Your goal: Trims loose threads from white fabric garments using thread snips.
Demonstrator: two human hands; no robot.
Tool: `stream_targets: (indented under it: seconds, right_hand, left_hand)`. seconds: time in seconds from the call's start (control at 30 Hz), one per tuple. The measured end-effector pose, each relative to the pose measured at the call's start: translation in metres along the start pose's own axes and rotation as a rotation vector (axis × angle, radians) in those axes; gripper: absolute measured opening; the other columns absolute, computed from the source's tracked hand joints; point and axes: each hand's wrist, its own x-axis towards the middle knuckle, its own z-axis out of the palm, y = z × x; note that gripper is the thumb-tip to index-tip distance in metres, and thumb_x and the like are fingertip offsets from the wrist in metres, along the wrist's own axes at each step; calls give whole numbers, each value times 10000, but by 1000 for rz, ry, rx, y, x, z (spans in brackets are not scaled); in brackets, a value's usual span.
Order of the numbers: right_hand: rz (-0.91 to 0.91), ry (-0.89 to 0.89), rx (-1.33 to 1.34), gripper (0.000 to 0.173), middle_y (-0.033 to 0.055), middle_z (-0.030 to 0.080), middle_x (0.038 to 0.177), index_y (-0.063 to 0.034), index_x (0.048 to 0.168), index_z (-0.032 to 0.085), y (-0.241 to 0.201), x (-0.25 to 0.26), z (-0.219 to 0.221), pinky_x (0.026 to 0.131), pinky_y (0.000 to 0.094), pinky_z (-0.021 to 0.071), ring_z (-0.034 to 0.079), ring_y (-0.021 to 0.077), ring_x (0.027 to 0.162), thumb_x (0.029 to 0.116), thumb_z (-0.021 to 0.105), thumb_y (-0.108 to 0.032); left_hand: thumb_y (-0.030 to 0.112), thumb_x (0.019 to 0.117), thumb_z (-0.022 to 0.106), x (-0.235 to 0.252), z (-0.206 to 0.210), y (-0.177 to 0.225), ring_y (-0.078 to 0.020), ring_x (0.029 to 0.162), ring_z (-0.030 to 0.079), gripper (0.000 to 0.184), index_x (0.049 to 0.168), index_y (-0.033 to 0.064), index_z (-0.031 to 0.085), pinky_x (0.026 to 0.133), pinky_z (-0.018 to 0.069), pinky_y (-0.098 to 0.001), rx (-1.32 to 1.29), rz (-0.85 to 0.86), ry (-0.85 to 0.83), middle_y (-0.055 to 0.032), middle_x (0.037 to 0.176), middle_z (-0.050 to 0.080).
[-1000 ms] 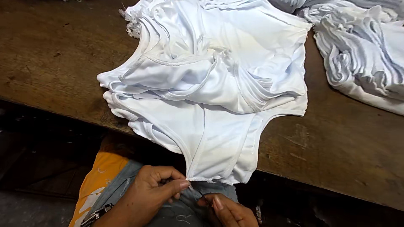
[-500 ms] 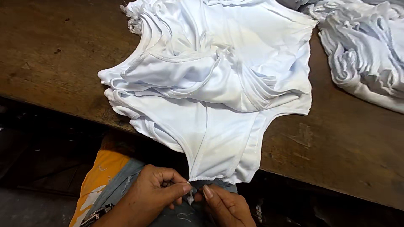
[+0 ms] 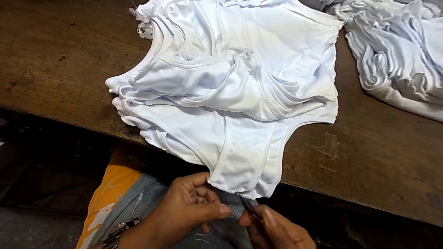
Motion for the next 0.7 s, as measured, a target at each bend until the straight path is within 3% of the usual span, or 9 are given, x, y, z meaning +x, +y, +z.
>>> stream_targets:
  seconds: [0.1, 0.2, 0.3, 0.43, 0.7]
  right_hand:
    - [-1, 20, -27, 470, -29, 478, 650, 4, 1093, 686, -10, -6, -15, 454, 220, 339, 392, 42, 509, 1136, 312, -276]
    - [2, 53, -21, 466, -32, 483, 647, 11, 1101, 687, -11, -7, -19, 447, 218, 337, 388, 40, 503, 1136, 315, -267]
    - [-9, 54, -51, 460, -25, 481, 649, 16, 1104, 689, -10, -7, -20, 449, 222, 341, 390, 45, 504, 1135, 323, -260]
    - [-31, -31, -163, 452, -3, 503, 672, 36, 1091, 692, -12, -9, -23, 475, 226, 365, 421, 50, 535, 1134, 339, -242]
    - [34, -201, -381, 424, 25, 541, 641, 8, 996, 724, -10, 1, -23, 494, 277, 403, 472, 91, 533, 1123, 395, -226]
  left_hand:
    - [118, 896, 792, 10, 17, 6, -163, 615, 670, 204, 1064, 23, 725, 520, 573, -271, -80, -21, 16, -138, 847, 721]
    - [120, 931, 756, 16, 28, 10, -140, 547, 643, 117, 962, 7, 759, 495, 560, -258, -81, -26, 93, -134, 765, 718]
    - [135, 943, 744, 11, 27, 6, -150, 539, 654, 132, 955, 5, 764, 498, 576, -264, 58, 90, 145, -126, 748, 724]
    - [205, 989, 696, -6, 17, -4, -100, 542, 656, 200, 903, 30, 743, 485, 572, -234, 328, 276, 126, -34, 729, 722]
    - [158, 1001, 670, -20, 3, 1, -118, 555, 663, 175, 982, 5, 753, 506, 581, -260, 71, 20, -40, -91, 771, 735]
